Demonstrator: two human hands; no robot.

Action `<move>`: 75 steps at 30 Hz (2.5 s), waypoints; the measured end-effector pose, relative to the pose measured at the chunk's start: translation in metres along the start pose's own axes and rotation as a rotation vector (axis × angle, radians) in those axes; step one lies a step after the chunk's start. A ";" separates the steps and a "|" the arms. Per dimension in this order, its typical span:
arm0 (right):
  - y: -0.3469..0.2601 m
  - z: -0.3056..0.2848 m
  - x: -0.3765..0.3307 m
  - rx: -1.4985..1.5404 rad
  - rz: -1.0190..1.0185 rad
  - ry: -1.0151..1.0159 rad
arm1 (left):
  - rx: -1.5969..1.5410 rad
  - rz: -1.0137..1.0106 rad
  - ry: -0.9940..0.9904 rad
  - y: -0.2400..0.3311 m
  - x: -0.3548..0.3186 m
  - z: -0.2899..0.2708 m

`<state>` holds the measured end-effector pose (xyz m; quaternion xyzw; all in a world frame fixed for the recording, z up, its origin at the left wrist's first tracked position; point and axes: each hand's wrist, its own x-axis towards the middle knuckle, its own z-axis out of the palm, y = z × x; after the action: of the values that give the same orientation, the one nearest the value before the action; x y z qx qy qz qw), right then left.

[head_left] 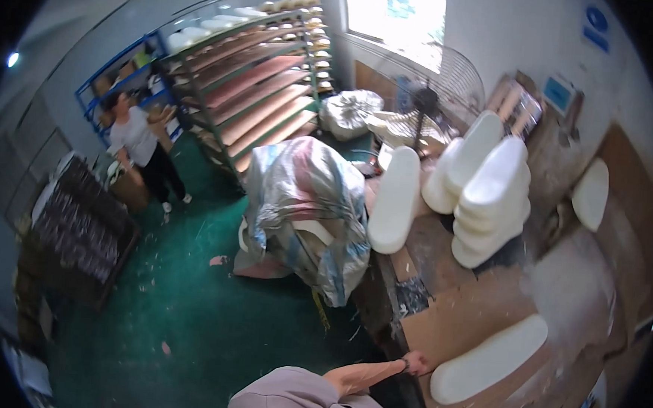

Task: Organizing and moving large white foam components between a workbench, storage bags, and drying racks in a factory setting.

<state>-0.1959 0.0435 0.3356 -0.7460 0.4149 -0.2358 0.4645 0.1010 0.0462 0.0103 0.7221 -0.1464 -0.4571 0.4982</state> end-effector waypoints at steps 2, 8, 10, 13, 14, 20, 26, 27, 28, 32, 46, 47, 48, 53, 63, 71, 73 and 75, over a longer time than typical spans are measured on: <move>-0.022 -0.021 -0.027 -0.264 0.064 -0.007 | -0.022 -0.090 -0.101 -0.044 -0.050 0.013; -0.036 -0.009 -0.037 -0.192 -0.203 -0.218 | -0.172 -0.277 0.213 -0.167 -0.156 -0.111; -0.053 0.006 -0.057 -0.032 -0.268 -0.293 | -0.307 -0.352 0.278 -0.231 -0.222 -0.146; -0.030 0.014 -0.072 -0.021 -0.310 -0.378 | -0.382 -0.488 0.474 -0.274 -0.292 -0.142; -0.018 0.019 -0.079 -0.017 -0.324 -0.412 | -0.402 -0.528 0.573 -0.281 -0.313 -0.138; -0.040 0.052 -0.134 -0.011 -0.476 -0.539 | -0.558 -0.778 0.775 -0.345 -0.420 -0.147; -0.065 0.113 -0.194 -0.100 -0.421 -0.559 | -0.580 -0.742 0.761 -0.374 -0.459 -0.198; -0.066 0.129 -0.202 -0.101 -0.433 -0.571 | -0.595 -0.740 0.770 -0.382 -0.466 -0.213; -0.062 0.148 -0.210 -0.058 -0.382 -0.622 | -0.594 -0.689 0.794 -0.391 -0.472 -0.230; -0.107 0.204 -0.265 0.017 -0.334 -0.756 | -0.663 -0.514 0.902 -0.410 -0.494 -0.293; -0.192 0.297 -0.366 0.025 -0.364 -0.851 | -0.739 -0.825 0.913 -0.487 -0.570 -0.332; -0.188 0.299 -0.365 0.037 -0.385 -0.856 | -0.722 -0.888 0.894 -0.488 -0.567 -0.327; -0.185 0.300 -0.365 0.050 -0.399 -0.867 | -0.703 -0.929 0.837 -0.495 -0.568 -0.320; -0.184 0.299 -0.366 0.034 -0.321 -0.841 | -0.479 -0.962 0.676 -0.509 -0.553 -0.312; -0.169 0.294 -0.319 -0.057 -0.459 -0.685 | -0.440 -0.733 0.659 -0.456 -0.508 -0.351; -0.126 0.238 -0.252 0.043 -0.111 -0.630 | -0.252 -0.831 0.642 -0.416 -0.475 -0.352; -0.113 0.223 -0.228 0.019 -0.346 -0.524 | -0.454 -0.837 0.670 -0.388 -0.452 -0.335; -0.096 0.206 -0.195 -0.015 -0.397 -0.514 | -0.624 -0.740 0.683 -0.371 -0.436 -0.319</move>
<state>-0.1119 0.3310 0.3336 -0.8508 0.1318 -0.1226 0.4936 0.0320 0.6949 -0.0547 0.6508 0.4250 -0.3638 0.5132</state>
